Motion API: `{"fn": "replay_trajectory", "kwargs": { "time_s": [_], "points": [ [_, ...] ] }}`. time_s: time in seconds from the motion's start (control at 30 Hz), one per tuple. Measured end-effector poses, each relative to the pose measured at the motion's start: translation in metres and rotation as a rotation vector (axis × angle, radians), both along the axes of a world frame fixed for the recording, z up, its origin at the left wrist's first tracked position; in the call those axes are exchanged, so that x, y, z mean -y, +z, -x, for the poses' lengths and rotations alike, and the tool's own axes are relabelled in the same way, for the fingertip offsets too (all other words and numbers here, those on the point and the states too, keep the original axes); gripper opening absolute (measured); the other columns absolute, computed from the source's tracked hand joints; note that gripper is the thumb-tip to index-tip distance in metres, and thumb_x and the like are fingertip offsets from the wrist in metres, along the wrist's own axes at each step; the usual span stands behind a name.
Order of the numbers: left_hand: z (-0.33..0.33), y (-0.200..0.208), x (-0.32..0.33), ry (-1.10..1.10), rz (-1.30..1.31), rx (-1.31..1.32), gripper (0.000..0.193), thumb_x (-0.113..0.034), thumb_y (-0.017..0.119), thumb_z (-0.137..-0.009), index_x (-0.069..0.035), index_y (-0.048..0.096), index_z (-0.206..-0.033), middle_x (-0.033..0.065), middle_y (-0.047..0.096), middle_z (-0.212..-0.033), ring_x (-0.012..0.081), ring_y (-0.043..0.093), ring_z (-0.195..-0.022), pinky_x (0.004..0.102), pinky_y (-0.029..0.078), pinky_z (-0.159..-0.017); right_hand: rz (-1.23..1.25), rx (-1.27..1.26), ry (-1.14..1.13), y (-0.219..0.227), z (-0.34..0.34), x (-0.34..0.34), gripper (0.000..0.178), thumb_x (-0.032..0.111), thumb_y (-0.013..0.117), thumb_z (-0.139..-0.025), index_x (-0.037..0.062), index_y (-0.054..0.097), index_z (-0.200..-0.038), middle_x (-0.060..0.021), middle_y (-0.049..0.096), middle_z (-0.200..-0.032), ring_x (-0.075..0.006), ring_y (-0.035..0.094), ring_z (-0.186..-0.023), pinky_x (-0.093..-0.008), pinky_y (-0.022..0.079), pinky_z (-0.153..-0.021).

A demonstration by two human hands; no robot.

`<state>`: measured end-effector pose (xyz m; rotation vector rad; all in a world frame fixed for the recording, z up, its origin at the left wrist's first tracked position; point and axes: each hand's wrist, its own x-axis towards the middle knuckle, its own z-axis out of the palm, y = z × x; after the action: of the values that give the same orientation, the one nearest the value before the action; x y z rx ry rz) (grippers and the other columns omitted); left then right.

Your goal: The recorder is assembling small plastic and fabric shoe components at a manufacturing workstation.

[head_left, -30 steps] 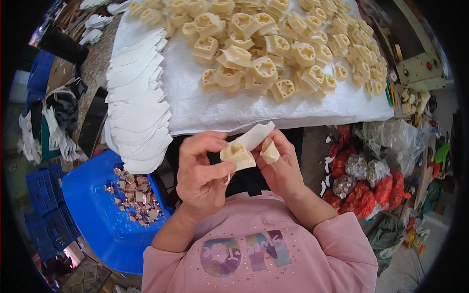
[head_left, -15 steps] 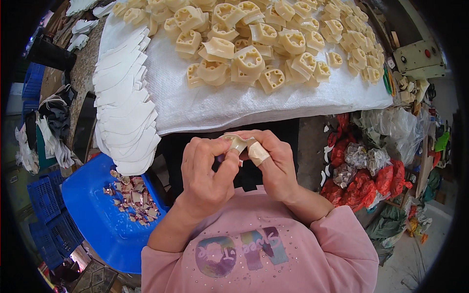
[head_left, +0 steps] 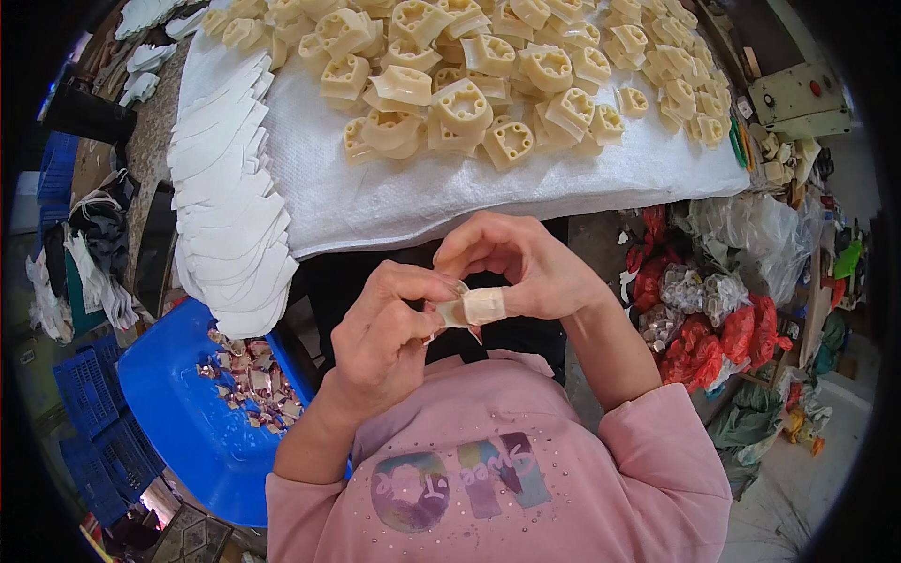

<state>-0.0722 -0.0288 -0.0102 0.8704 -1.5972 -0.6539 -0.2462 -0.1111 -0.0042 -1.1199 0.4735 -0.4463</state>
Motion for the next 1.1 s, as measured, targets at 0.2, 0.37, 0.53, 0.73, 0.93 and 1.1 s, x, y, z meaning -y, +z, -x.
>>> {"fn": "replay_trajectory", "kwargs": {
  "time_s": [0.2,0.37,0.53,0.73,0.93,1.1],
  "points": [
    [0.002,-0.002,-0.002,0.146,-0.066,0.168,0.021,0.012,0.065,-0.067,0.000,0.051,-0.076,0.0155,0.060,-0.087,0.0241,0.058,-0.071,0.0305,0.046,-0.059,0.040,-0.063,-0.134,-0.009,-0.014,-0.011,0.032,0.009,0.065,-0.082,-0.0007,0.053,-0.109,-0.0065,0.063,-0.084,-0.0101,0.060,-0.077,-0.0250,0.050,-0.071],
    [0.011,0.001,-0.003,0.246,-0.309,-0.252,0.015,0.004,0.066,-0.076,0.001,0.057,-0.087,0.0139,0.062,-0.090,0.0170,0.060,-0.077,0.0259,0.049,-0.068,0.326,-0.073,-0.351,-0.020,-0.022,-0.015,0.032,0.019,0.051,-0.092,0.0025,0.051,-0.121,-0.0063,0.065,-0.091,-0.0116,0.059,-0.077,-0.0264,0.049,-0.069],
    [0.008,0.002,-0.002,0.215,-0.551,-0.575,0.015,-0.001,0.067,-0.081,0.004,0.058,-0.091,0.0128,0.064,-0.092,0.0122,0.060,-0.084,0.0262,0.050,-0.077,0.539,0.048,-0.282,-0.020,-0.018,-0.011,0.023,0.011,0.053,-0.089,0.0067,0.056,-0.111,-0.0059,0.057,-0.098,-0.0187,0.050,-0.096,-0.0304,0.043,-0.082],
    [0.013,-0.001,0.000,0.245,-0.497,-0.544,0.014,-0.003,0.067,-0.081,0.004,0.058,-0.089,0.0122,0.064,-0.092,0.0112,0.060,-0.081,0.0255,0.050,-0.075,0.773,-0.145,-0.474,-0.014,-0.028,-0.020,0.011,0.004,0.055,-0.081,0.0050,0.054,-0.092,-0.0070,0.051,-0.095,-0.0225,0.044,-0.091,-0.0325,0.037,-0.081],
    [0.012,0.007,0.001,0.217,-0.526,-0.425,0.012,-0.005,0.068,-0.081,0.003,0.060,-0.086,0.0110,0.064,-0.091,0.0101,0.058,-0.076,0.0224,0.048,-0.069,0.480,-0.006,-0.402,-0.013,-0.025,-0.015,0.013,0.006,0.059,-0.076,0.0062,0.054,-0.087,-0.0080,0.051,-0.089,-0.0248,0.044,-0.086,-0.0335,0.034,-0.077],
    [0.006,0.003,0.003,0.324,-0.287,-0.037,0.017,-0.017,0.070,-0.080,-0.002,0.062,-0.082,0.0127,0.056,-0.102,0.0149,0.055,-0.074,0.0265,0.044,-0.068,0.923,-0.177,-0.562,-0.009,-0.027,-0.021,0.009,0.010,0.063,-0.076,0.0084,0.054,-0.078,-0.0062,0.050,-0.085,-0.0232,0.044,-0.084,-0.0346,0.031,-0.075]
  ]
}}
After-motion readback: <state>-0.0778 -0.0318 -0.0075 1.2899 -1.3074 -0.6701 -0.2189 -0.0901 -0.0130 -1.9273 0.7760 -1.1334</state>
